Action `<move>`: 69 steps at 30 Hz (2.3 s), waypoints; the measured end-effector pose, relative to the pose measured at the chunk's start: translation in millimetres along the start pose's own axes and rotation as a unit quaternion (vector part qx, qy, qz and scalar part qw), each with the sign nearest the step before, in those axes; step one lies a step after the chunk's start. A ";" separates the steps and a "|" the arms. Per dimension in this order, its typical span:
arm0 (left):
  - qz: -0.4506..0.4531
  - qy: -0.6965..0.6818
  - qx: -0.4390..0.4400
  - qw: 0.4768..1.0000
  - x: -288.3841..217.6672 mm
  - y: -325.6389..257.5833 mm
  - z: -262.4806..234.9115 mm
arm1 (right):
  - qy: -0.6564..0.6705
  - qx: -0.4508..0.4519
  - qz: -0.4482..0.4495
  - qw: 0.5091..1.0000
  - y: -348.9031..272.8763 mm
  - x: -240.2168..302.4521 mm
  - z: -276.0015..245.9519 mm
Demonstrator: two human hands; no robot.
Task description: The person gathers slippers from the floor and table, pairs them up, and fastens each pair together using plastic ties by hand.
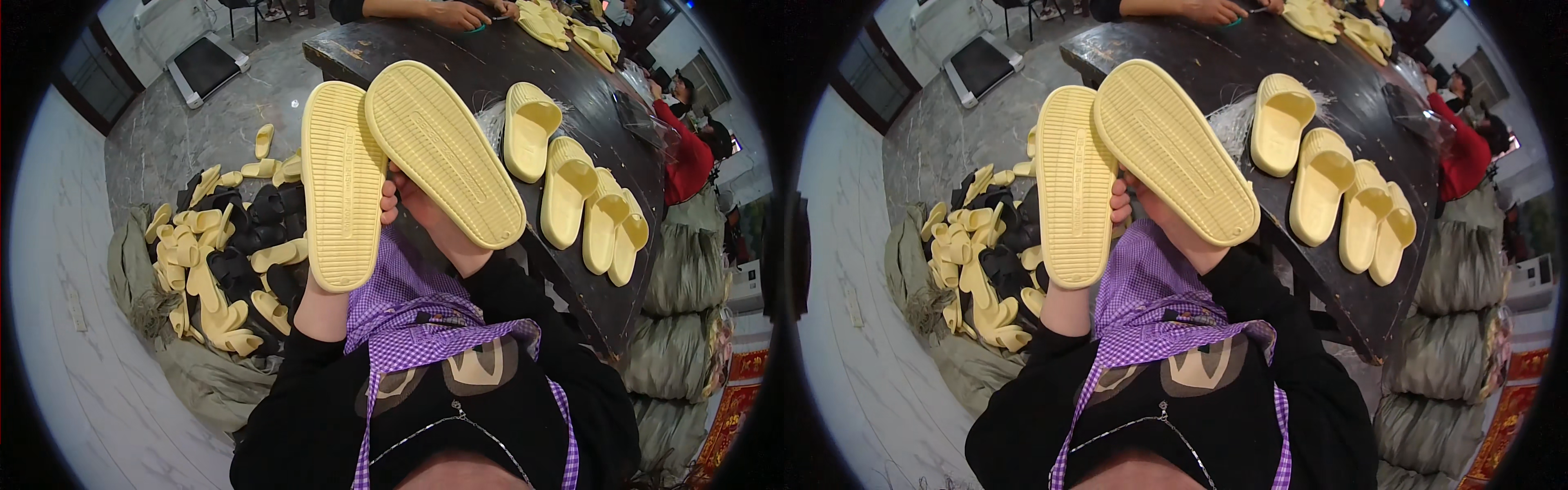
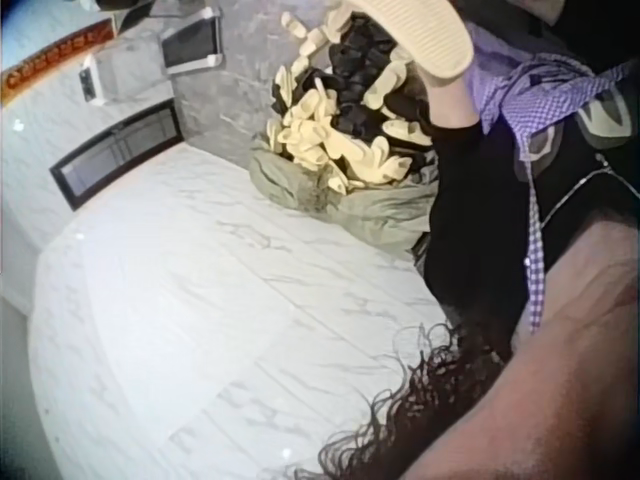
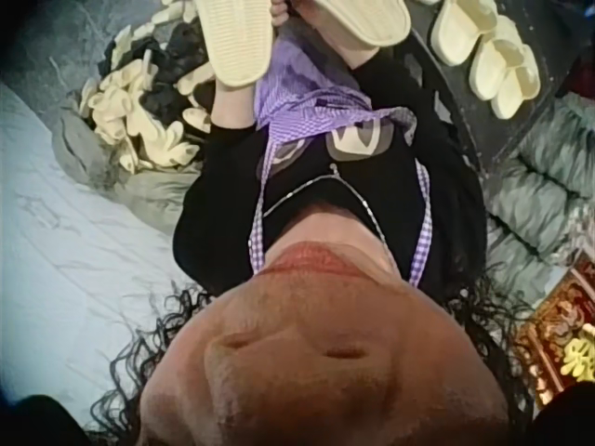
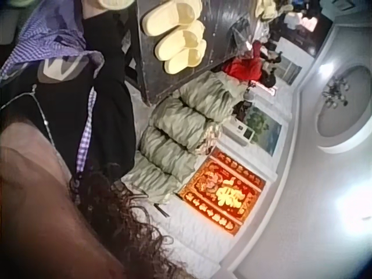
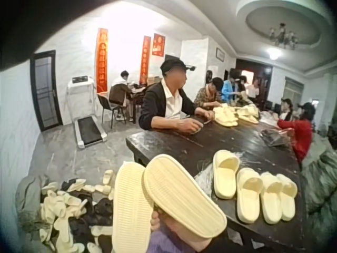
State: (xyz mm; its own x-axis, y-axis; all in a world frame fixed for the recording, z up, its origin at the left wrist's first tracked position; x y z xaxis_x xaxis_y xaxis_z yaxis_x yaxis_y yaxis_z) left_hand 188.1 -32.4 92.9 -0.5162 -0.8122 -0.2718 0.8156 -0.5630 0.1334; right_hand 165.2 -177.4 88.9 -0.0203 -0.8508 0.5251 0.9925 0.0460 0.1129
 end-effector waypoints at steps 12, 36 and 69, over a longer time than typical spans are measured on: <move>-0.080 -0.080 0.075 0.991 28.2 14.0 -0.2 | -0.480 -0.170 -0.107 0.854 -34.5 31.4 32.6; -0.128 0.032 0.053 0.990 57.2 51.4 1.1 | 0.005 0.093 -0.167 0.982 -55.5 63.0 -25.3; 0.026 0.710 0.419 0.566 191.3 87.7 155.7 | -0.146 -0.251 -0.559 0.777 -301.8 228.4 -71.8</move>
State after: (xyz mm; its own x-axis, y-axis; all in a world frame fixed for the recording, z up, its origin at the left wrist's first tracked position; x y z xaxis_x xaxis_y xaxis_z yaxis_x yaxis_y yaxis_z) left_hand 120.1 -261.0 201.0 0.7180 -0.2243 -0.6589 0.1033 -0.9018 0.4196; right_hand -130.4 -423.2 114.1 -0.8565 -0.0535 0.5134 0.2556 -0.9081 0.3318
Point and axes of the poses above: each hand's wrist, its own y-axis towards the middle knuckle, its own z-axis out of the palm, x = y × z, the point moved 2 cm from there along y, towards the middle knuckle, and after that the axes turned 7 degrees about z, right-handed, at the moved point
